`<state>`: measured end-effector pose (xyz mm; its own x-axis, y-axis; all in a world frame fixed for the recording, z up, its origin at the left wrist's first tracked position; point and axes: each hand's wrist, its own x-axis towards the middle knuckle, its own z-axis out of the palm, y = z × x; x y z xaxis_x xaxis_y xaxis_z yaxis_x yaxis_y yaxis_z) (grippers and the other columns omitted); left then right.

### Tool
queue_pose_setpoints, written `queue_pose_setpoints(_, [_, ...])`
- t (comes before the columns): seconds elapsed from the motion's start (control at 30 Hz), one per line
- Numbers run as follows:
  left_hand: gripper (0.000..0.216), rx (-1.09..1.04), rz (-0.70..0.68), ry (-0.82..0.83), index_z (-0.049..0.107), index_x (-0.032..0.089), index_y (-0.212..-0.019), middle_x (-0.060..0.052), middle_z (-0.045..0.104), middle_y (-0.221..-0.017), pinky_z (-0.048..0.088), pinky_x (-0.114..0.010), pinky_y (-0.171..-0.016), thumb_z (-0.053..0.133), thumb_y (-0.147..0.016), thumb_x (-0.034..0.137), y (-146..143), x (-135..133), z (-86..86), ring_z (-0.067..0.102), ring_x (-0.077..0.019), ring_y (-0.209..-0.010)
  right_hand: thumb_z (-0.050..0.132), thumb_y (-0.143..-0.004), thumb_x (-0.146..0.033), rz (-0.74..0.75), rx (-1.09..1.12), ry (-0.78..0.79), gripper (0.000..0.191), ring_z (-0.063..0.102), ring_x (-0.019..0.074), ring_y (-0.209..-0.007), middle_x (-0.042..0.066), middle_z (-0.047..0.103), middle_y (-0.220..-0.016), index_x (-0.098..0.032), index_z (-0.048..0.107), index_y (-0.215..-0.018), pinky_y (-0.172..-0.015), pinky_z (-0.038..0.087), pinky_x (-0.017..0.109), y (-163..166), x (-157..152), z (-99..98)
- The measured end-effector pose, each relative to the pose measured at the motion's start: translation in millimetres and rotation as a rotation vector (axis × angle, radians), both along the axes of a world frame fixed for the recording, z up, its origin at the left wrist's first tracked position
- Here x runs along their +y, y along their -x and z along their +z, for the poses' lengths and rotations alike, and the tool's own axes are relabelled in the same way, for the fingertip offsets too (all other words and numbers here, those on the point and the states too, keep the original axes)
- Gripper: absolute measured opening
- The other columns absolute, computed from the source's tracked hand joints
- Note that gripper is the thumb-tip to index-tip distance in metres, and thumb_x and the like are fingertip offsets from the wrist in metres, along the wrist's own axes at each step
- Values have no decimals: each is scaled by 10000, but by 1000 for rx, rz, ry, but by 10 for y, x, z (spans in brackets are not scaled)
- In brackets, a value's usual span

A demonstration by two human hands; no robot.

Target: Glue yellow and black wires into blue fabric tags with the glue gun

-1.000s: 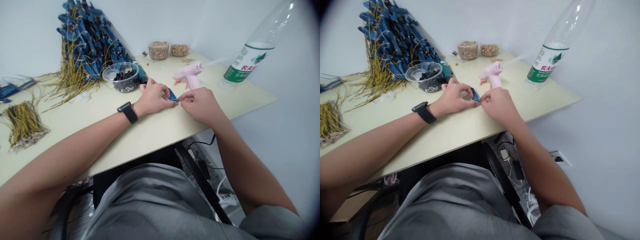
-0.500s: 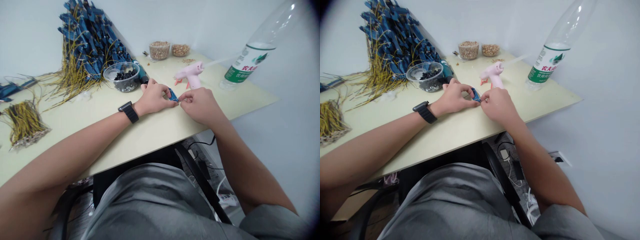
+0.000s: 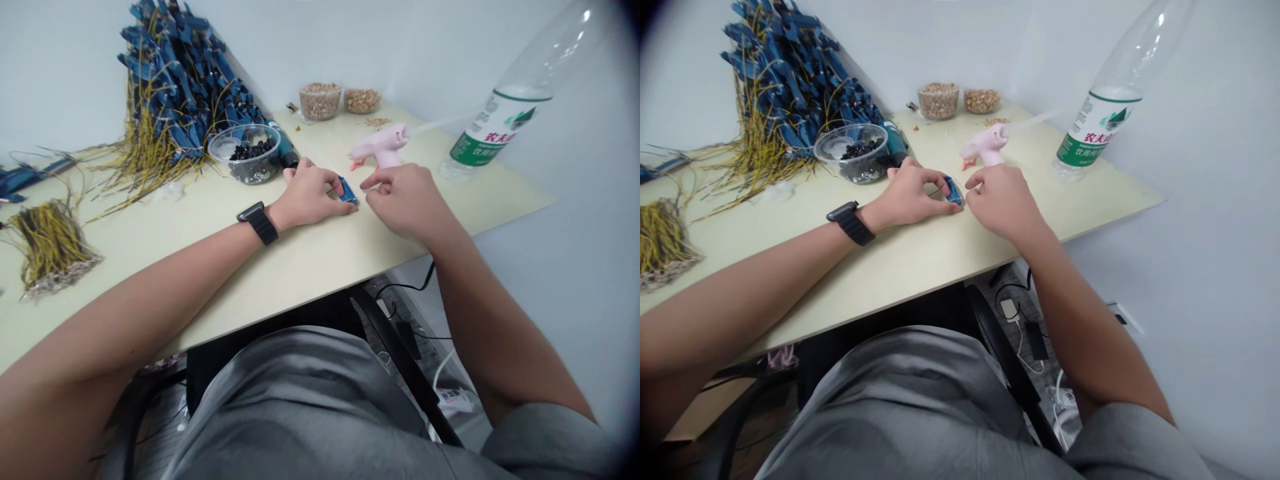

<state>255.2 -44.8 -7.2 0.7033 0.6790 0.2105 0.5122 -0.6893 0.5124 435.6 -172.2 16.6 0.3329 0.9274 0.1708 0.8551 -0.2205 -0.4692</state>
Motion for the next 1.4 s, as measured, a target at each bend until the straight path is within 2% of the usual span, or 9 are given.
queue_pose_setpoints(0.1, [376, -1, -10, 14, 849, 245, -1031, -111, 823, -1106, 345, -675, -1332, 1086, -883, 496, 7, 2, 2, 574, -517, -1506, 704, -1030, -113, 9, 69, -28, 480, 883, 381, -1154, 135, 940, -1121, -210, 1023, -1375, -1173, 664, 505, -81, 123, -27])
queue_pose_setpoints(0.23, [385, -10, -13, 7, 870, 255, -1044, -107, 825, -1092, 357, -683, -1335, 1098, -870, 511, 12, 11, -14, 583, -520, -1504, 739, -977, -132, 34, 75, -36, 494, 873, 382, -1156, 155, 946, -1233, -184, 1016, -1383, -1121, 679, 514, -138, 262, -85])
queue_pose_setpoints(0.47, [372, -19, -11, -13, 868, 279, -1010, -100, 788, -1010, 394, -699, -1329, 1110, -840, 504, 11, 6, -12, 608, -523, -1492, 788, -921, -199, 89, 100, -25, 464, 805, 328, -987, 132, 887, -1091, -165, 1002, -1332, -963, 662, 473, -171, 346, -128])
queue_pose_setpoints(0.63, [353, -19, -5, -17, 868, 289, -1007, -87, 772, -988, 393, -719, -1332, 1094, -853, 513, 9, 0, -14, 609, -516, -1488, 769, -923, -220, 94, 125, -29, 476, 807, 322, -983, 115, 877, -1052, -165, 996, -1337, -976, 668, 467, -161, 326, -111])
queue_pose_setpoints(0.87, [442, -25, 9, -28, 786, 270, -1041, -90, 784, -1098, 421, -674, -1277, 1087, -844, 527, -13, -22, -53, 616, -505, -1443, 710, -928, -115, 30, 125, -61, 539, 827, 318, -970, 82, 864, -950, -176, 1012, -1369, -1056, 653, 478, -162, 124, 6])
queue_pose_setpoints(1.1, [557, -35, -5, -19, 759, 289, -1169, -86, 860, -1294, 418, -635, -1267, 1086, -822, 578, -18, -43, -61, 607, -504, -1480, 790, -919, -227, 62, 123, -44, 454, 821, 348, -922, 97, 851, -907, -190, 1019, -1309, -945, 693, 493, -242, 249, -104])
queue_pose_setpoints(1.27, [588, -41, 0, -15, 756, 287, -1205, -93, 856, -1341, 409, -629, -1262, 1096, -812, 562, -23, -35, -59, 610, -510, -1500, 773, -951, -166, 46, 168, 8, 413, 783, 303, -882, 51, 797, -864, -215, 1024, -1276, -922, 649, 448, -147, 248, -55])
queue_pose_setpoints(1.4, [616, -49, 9, -17, 749, 285, -1198, -97, 846, -1323, 408, -630, -1263, 1108, -800, 588, -36, -45, -62, 606, -510, -1493, 752, -940, -126, 28, 210, 14, 458, 762, 292, -867, 38, 778, -844, -193, 1025, -1301, -909, 615, 436, -115, 220, -14])
